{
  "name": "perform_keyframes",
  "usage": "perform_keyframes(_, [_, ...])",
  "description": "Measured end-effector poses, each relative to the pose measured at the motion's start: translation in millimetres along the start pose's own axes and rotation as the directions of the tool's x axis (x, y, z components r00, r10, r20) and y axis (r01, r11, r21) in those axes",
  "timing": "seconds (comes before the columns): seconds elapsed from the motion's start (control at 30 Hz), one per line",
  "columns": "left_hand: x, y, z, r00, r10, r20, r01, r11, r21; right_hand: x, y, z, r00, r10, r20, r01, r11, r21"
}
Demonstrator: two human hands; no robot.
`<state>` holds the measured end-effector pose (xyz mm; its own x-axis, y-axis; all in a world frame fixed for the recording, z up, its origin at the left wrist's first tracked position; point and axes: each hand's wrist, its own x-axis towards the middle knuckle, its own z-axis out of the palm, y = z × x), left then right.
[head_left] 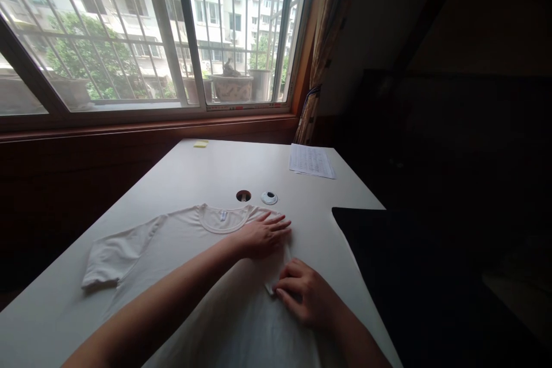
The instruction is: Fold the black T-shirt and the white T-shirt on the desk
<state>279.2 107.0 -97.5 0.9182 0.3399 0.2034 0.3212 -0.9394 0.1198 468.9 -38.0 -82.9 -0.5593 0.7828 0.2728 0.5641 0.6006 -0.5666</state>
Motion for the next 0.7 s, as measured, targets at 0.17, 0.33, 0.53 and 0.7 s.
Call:
perform_keyframes(0.17, [-6.0, 0.6, 6.7, 0.997, -0.044, 0.058, 0.048, 0.997, -0.064, 1.3, -1.9, -0.7, 1.000, 0.022, 0.018, -0.022, 1.000, 0.011])
perform_keyframes(0.33, [5.2, -10.8, 8.9, 0.996, -0.048, 0.081, 0.053, 0.997, -0.055, 0.0, 0.7, 1.6, 1.000, 0.006, 0.003, -0.006, 0.999, 0.047])
perform_keyframes(0.53, [8.0, -14.2, 6.3, 0.998, -0.023, 0.063, 0.026, 0.998, -0.054, -0.8, 1.9, 2.2, 1.000, -0.001, -0.003, 0.001, 0.998, 0.061])
perform_keyframes(0.7, [-12.1, -2.1, -12.1, 0.991, 0.133, -0.023, -0.134, 0.989, -0.065, -0.8, -2.7, -3.6, 1.000, -0.020, -0.015, 0.020, 0.999, 0.025])
